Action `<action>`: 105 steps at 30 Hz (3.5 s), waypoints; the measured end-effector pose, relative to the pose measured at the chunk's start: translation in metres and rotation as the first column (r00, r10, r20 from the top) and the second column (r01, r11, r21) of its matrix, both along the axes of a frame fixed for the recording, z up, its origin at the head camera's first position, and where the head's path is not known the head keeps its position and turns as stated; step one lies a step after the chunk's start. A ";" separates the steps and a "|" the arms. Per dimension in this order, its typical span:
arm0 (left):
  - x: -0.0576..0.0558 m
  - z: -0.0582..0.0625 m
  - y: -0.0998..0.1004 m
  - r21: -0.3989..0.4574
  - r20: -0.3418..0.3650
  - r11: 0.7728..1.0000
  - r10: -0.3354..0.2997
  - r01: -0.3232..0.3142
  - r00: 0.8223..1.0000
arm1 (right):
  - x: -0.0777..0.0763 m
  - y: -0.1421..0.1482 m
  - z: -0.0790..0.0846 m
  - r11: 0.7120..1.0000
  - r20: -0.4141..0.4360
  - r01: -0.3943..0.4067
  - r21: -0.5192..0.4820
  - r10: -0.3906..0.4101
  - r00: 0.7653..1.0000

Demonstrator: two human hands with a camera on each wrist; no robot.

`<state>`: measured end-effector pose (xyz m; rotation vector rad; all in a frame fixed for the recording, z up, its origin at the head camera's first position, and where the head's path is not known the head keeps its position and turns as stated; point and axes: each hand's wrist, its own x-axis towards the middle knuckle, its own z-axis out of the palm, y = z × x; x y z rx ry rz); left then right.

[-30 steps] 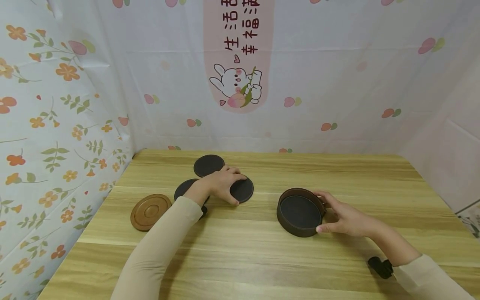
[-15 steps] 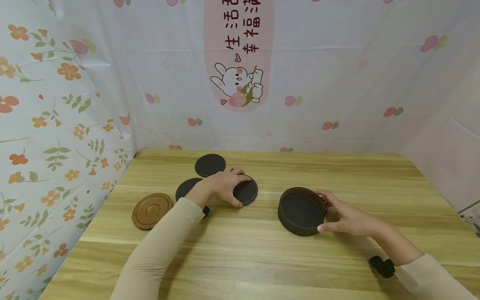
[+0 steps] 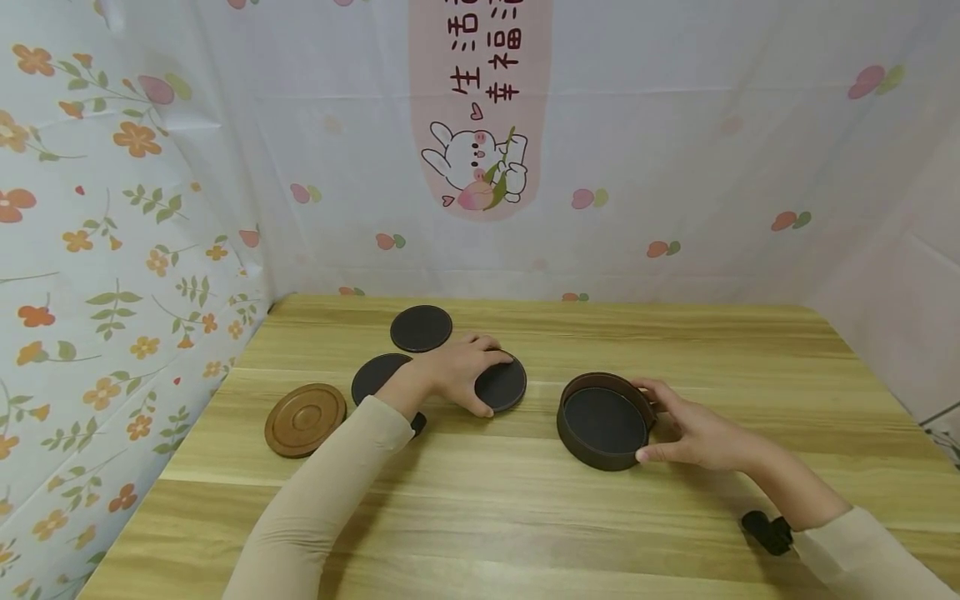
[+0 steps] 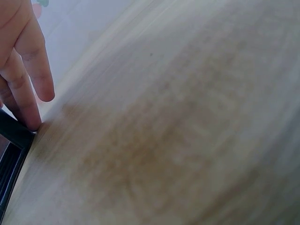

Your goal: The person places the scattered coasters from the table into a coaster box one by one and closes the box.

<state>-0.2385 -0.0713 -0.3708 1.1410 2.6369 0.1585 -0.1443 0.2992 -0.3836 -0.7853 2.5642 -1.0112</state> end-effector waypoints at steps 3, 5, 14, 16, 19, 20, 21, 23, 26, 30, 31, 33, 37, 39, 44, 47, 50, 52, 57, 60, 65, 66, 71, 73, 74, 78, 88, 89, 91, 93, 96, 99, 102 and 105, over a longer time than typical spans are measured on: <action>0.002 0.001 0.003 -0.003 -0.004 1.000 -0.001 0.001 1.000 | 0.000 -0.001 0.001 1.000 -0.001 0.001 0.001 -0.001 1.000; 0.003 0.002 0.005 -0.003 -0.009 1.000 -0.004 0.004 1.000 | 0.000 -0.001 0.001 1.000 0.001 0.000 -0.002 0.000 1.000; 0.006 0.008 0.013 0.041 0.015 0.999 -0.027 0.027 1.000 | 0.001 -0.002 0.002 1.000 -0.014 -0.010 -0.007 0.010 1.000; 0.006 0.010 0.014 0.041 0.016 0.999 -0.030 0.029 0.999 | 0.001 -0.002 0.002 1.000 -0.012 -0.009 -0.004 0.009 1.000; 0.007 0.012 0.017 0.036 0.017 0.999 -0.033 0.032 0.999 | 0.001 -0.003 0.003 1.000 -0.004 -0.010 -0.006 0.010 1.000; 0.008 0.013 0.019 0.033 0.014 0.999 -0.036 0.035 0.999 | 0.000 -0.003 0.003 1.000 -0.002 -0.010 -0.007 0.010 1.000; 0.008 0.013 0.020 0.032 0.011 0.999 -0.040 0.039 0.999 | 0.000 -0.003 0.003 1.000 0.002 -0.010 -0.005 0.010 1.000; 0.008 0.014 0.023 0.025 -0.001 0.998 -0.051 0.051 0.999 | 0.000 -0.002 0.003 1.000 0.007 -0.009 0.002 0.009 1.000; 0.009 0.016 0.027 0.031 -0.013 0.997 -0.069 0.069 0.998 | 0.000 0.000 0.001 1.000 0.008 -0.007 0.011 0.007 1.000; 0.011 0.021 0.035 0.037 -0.023 0.996 -0.086 0.087 0.996 | -0.001 0.000 0.000 1.000 0.005 -0.008 0.005 0.008 1.000; 0.012 0.022 0.037 0.035 -0.031 0.995 -0.093 0.094 0.995 | -0.001 0.000 0.000 1.000 0.006 -0.009 0.002 0.009 1.000; 0.013 0.024 0.041 0.037 -0.038 0.994 -0.103 0.104 0.994 | 0.000 0.000 0.001 1.000 0.008 -0.006 0.005 0.006 1.000; 0.017 0.028 0.049 0.047 -0.045 0.992 -0.118 0.120 0.992 | 0.000 -0.001 0.003 1.000 0.022 0.001 0.014 -0.002 1.000; 0.018 0.030 0.052 0.046 -0.042 0.991 -0.122 0.124 0.992 | 0.000 0.000 0.003 1.000 0.029 0.004 0.016 -0.004 1.000; 0.020 0.032 0.058 0.041 -0.038 0.990 -0.135 0.136 0.990 | -0.001 -0.001 0.004 1.000 0.041 0.002 0.013 -0.003 0.999; 0.021 0.031 0.062 0.041 -0.043 0.989 -0.141 0.142 0.989 | -0.001 -0.002 0.004 1.000 0.045 0.004 0.012 -0.004 0.999; 0.022 0.030 0.066 0.052 -0.044 0.987 -0.148 0.150 0.988 | -0.001 -0.003 0.005 1.000 0.048 0.005 0.012 -0.005 0.999; 0.022 0.030 0.070 0.054 -0.051 0.986 -0.153 0.156 0.987 | -0.001 -0.002 0.005 1.000 0.050 0.006 0.013 -0.007 0.999; 0.023 0.028 0.078 0.044 -0.060 0.986 -0.156 0.159 0.986 | -0.001 -0.002 0.005 1.000 0.052 -0.003 -0.003 0.003 0.999; 0.023 0.028 0.083 0.053 -0.054 0.986 -0.153 0.156 0.987 | -0.001 -0.003 0.006 1.000 0.057 -0.007 -0.016 0.008 0.998; 0.025 0.031 0.091 0.068 -0.042 0.986 -0.148 0.151 0.988 | -0.002 -0.004 0.006 1.000 0.076 -0.002 -0.019 0.003 0.997; 0.025 0.031 0.092 0.064 -0.040 0.986 -0.150 0.153 0.988 | -0.002 -0.004 0.006 1.000 0.079 -0.001 -0.020 0.003 0.997; 0.027 0.032 0.100 0.043 -0.043 0.983 -0.175 0.177 0.984 | -0.002 -0.003 0.004 0.999 0.083 -0.007 -0.037 0.010 0.997; 0.028 0.031 0.103 0.039 -0.045 0.982 -0.181 0.183 0.982 | -0.002 -0.002 0.004 0.999 0.084 -0.009 -0.041 0.012 0.996; 0.028 0.031 0.104 0.042 -0.043 0.982 -0.182 0.183 0.982 | -0.002 -0.002 0.004 0.999 0.086 -0.008 -0.043 0.012 0.996; 0.029 0.028 0.109 0.056 -0.021 0.982 -0.179 0.180 0.984 | -0.002 -0.001 0.003 0.999 0.094 -0.004 -0.035 0.007 0.996; 0.031 0.024 0.120 0.046 -0.013 0.979 -0.200 0.200 0.980 | -0.002 -0.002 0.005 1.000 0.084 0.008 0.002 -0.008 0.996; 0.031 0.023 0.121 0.046 -0.016 0.978 -0.205 0.206 0.979 | -0.002 -0.003 0.005 1.000 0.078 0.004 -0.001 -0.004 0.997; 0.032 0.022 0.122 0.047 -0.016 0.975 -0.217 0.218 0.976 | -0.002 -0.003 0.005 1.000 0.075 -0.004 -0.015 0.006 0.997; 0.033 0.020 0.124 0.052 -0.017 0.972 -0.228 0.228 0.974 | -0.002 -0.003 0.005 1.000 0.072 -0.011 -0.028 0.013 0.997; 0.033 0.018 0.127 0.057 -0.020 0.970 -0.235 0.236 0.972 | -0.002 -0.002 0.005 0.999 0.078 -0.012 -0.035 0.015 0.997; 0.034 0.017 0.130 0.048 -0.023 0.970 -0.239 0.240 0.971 | -0.002 -0.002 0.004 1.000 0.076 -0.008 -0.031 0.010 0.997; 0.035 0.015 0.132 0.034 -0.025 0.969 -0.243 0.244 0.970 | -0.001 -0.002 0.004 1.000 0.067 -0.008 -0.021 0.009 0.998; 0.035 0.013 0.134 0.025 -0.025 0.969 -0.245 0.246 0.969 | 0.000 -0.003 0.004 1.000 0.052 -0.009 -0.010 0.009 0.999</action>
